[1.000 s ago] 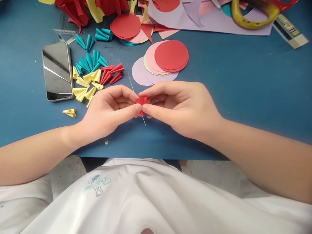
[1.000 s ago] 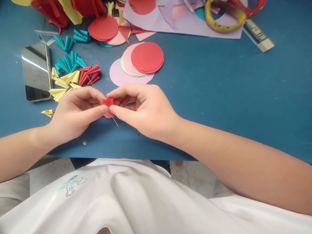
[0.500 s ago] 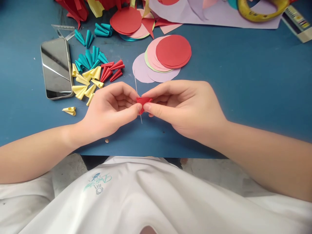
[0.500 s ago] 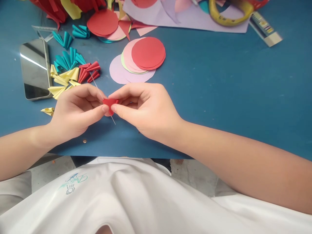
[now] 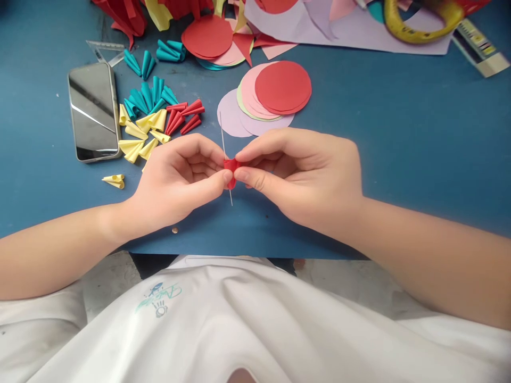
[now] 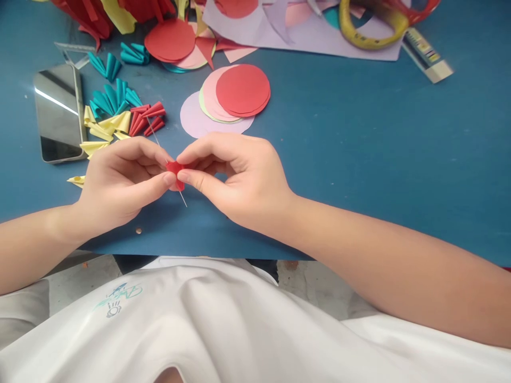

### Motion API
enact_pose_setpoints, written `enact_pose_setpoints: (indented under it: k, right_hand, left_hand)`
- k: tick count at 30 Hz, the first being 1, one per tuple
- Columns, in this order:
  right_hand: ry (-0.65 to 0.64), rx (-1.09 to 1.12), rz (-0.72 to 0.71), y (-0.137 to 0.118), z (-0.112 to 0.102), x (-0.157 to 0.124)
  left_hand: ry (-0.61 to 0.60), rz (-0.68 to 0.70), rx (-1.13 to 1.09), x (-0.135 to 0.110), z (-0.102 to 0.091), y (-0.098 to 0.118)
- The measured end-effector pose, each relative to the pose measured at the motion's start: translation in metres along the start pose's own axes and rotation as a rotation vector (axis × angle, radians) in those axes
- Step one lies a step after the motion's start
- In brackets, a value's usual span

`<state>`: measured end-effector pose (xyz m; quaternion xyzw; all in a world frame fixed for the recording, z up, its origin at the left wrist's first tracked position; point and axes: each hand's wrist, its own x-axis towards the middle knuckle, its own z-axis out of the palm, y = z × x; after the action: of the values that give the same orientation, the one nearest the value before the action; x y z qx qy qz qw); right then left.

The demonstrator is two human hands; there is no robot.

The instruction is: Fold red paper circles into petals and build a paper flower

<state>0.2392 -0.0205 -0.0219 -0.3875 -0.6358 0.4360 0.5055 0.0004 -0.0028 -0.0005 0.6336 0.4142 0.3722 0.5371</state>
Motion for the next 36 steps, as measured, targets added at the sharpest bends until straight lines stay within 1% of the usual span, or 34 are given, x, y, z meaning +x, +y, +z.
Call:
enact_pose_setpoints:
  k: [4, 8, 13, 17, 19, 23, 26, 29, 34, 36]
  right_hand:
    - [0.016, 0.013, -0.005, 0.000, 0.002, -0.002]
    - [0.043, 0.074, -0.027, 0.008, 0.004, -0.005]
    - [0.032, 0.047, -0.047, 0.016, 0.005, -0.005]
    - [0.000, 0.054, -0.080, 0.012, 0.004, -0.003]
    - [-0.023, 0.074, -0.117, 0.008, 0.004, -0.002]
    - [-0.006, 0.136, -0.186, 0.006, 0.006, -0.002]
    - [0.037, 0.132, -0.140, 0.010, 0.008, -0.004]
    - [0.047, 0.140, -0.085, 0.016, 0.009, -0.005]
    - [0.017, 0.150, -0.049, 0.013, 0.009, -0.004]
    - [0.020, 0.145, -0.060, 0.009, 0.008, -0.003]
  left_hand:
    - [-0.010, 0.001, 0.048, -0.001, 0.000, -0.003]
    - [-0.008, 0.028, 0.053, 0.001, 0.000, -0.005]
    - [-0.025, 0.052, 0.025, 0.002, 0.001, -0.007]
    - [-0.033, 0.054, -0.026, 0.001, -0.001, -0.007]
    - [-0.051, 0.032, -0.049, 0.001, -0.003, -0.006]
    - [-0.064, -0.014, -0.059, 0.001, -0.003, -0.003]
    - [-0.027, 0.014, -0.048, 0.001, -0.001, -0.003]
    - [-0.008, 0.039, -0.045, 0.001, 0.002, -0.006]
    - [-0.047, 0.144, -0.128, 0.004, 0.000, -0.015]
    - [-0.070, 0.136, -0.144, 0.004, -0.002, -0.015]
